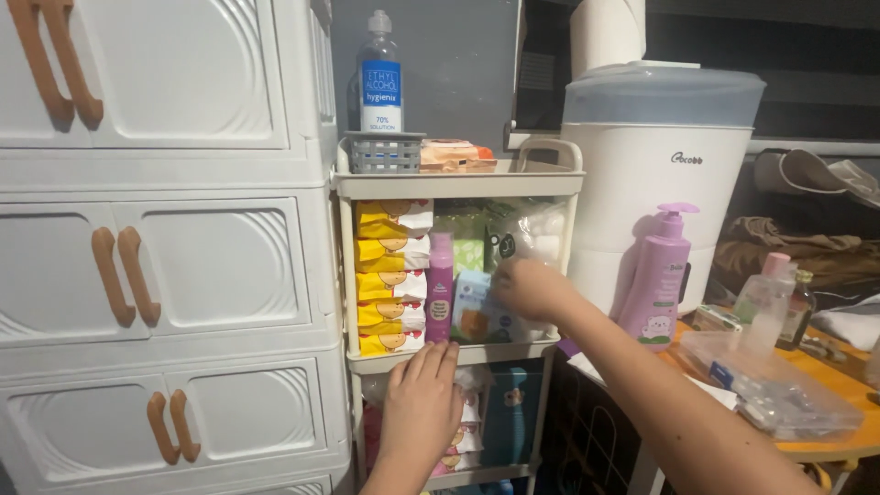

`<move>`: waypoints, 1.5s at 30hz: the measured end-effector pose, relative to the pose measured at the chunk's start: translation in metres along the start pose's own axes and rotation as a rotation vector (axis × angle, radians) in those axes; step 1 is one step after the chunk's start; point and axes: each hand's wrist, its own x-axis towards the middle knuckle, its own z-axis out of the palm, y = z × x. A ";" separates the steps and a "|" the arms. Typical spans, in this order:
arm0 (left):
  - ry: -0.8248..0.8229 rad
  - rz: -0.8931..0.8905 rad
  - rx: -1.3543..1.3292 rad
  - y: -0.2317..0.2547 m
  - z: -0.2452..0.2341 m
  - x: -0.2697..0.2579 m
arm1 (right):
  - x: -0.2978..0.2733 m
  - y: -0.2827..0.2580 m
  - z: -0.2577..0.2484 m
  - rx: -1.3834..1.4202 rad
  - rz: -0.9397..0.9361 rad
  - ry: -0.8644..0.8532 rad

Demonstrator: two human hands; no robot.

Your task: Organizing various baby care products, wipes, and a breast pump on a rolling supply cart and adjacent table.

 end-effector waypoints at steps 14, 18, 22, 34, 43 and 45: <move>0.030 0.013 -0.036 -0.010 0.010 -0.004 | -0.023 -0.021 -0.011 -0.118 0.026 -0.099; 0.007 0.014 -0.061 -0.010 0.007 -0.006 | -0.017 0.004 -0.011 0.002 -0.179 0.050; 0.026 0.022 -0.068 -0.011 0.008 -0.008 | -0.023 -0.004 -0.009 0.192 -0.183 -0.103; 0.314 0.044 0.202 -0.029 -0.031 0.039 | -0.005 -0.018 0.025 0.226 -0.209 -0.177; 0.191 0.101 0.425 -0.036 -0.030 0.054 | -0.026 -0.014 0.018 -0.127 -0.230 -0.099; 0.105 0.106 0.435 -0.025 -0.044 0.062 | -0.030 -0.016 0.021 -0.058 -0.159 -0.043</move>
